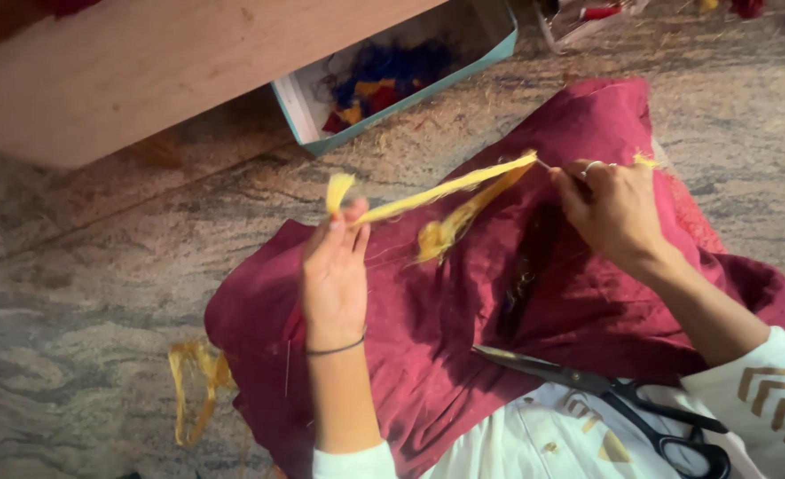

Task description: The person is preparing yellow thread tassels by cutting, combing, and tying them, then attaching them to a red fabric edge.

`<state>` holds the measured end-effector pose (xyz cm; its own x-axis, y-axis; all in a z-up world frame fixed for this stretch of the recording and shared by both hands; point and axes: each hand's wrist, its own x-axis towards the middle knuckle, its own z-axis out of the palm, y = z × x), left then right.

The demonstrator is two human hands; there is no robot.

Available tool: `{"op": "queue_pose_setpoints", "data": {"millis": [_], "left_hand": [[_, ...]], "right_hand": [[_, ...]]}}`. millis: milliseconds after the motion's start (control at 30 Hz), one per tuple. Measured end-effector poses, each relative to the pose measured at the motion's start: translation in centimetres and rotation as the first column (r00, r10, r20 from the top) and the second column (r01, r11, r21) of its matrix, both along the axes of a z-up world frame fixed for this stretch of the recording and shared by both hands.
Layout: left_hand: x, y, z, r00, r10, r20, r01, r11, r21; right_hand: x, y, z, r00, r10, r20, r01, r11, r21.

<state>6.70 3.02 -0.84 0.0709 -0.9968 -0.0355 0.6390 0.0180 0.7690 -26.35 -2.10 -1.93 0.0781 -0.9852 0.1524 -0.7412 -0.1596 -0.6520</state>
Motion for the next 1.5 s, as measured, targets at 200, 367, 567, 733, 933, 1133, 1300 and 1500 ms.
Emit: {"op": "queue_pose_setpoints", "data": {"millis": [200,367,567,733,933,1133,1300,1500], "left_hand": [[0.0,1.1,-7.0,0.966,0.194,0.171,-0.252,0.856,0.452],[-2.5,0.3,-7.7,0.482,0.203,0.852,-0.408,0.913,0.013],[-5.3,-0.6,-3.9,-0.112,0.166,0.980,-0.368,0.909,-0.196],[-10.6,0.9,3.1,-0.061,0.403,0.913,0.111,0.912,-0.395],[-11.9,2.2,0.3,-0.062,0.424,0.904,0.325,0.864,-0.384],[-9.4,1.7,-0.8,0.023,0.371,0.928,0.203,0.907,-0.368],[-7.0,0.6,-1.5,0.018,0.348,0.937,0.130,0.929,-0.347],[-5.7,-1.2,-1.5,0.045,0.337,0.940,0.131,0.931,-0.340]], "right_hand": [[-2.9,1.4,-0.7,0.985,0.000,-0.174,-0.029,0.986,-0.163],[-3.6,3.0,0.1,0.978,-0.066,-0.196,0.036,0.987,-0.154],[-2.9,2.9,4.6,0.987,0.037,-0.155,-0.066,0.980,-0.185],[1.3,4.6,5.1,0.966,0.211,-0.148,-0.231,0.963,-0.140],[0.5,4.7,5.1,0.956,0.294,-0.018,-0.294,0.955,0.030],[-7.3,0.2,-2.5,0.987,0.104,-0.125,-0.128,0.972,-0.198],[-7.7,2.3,-4.5,0.968,0.066,-0.241,-0.102,0.985,-0.139],[-7.6,4.1,-4.2,0.970,-0.037,-0.241,0.006,0.992,-0.128]]}}
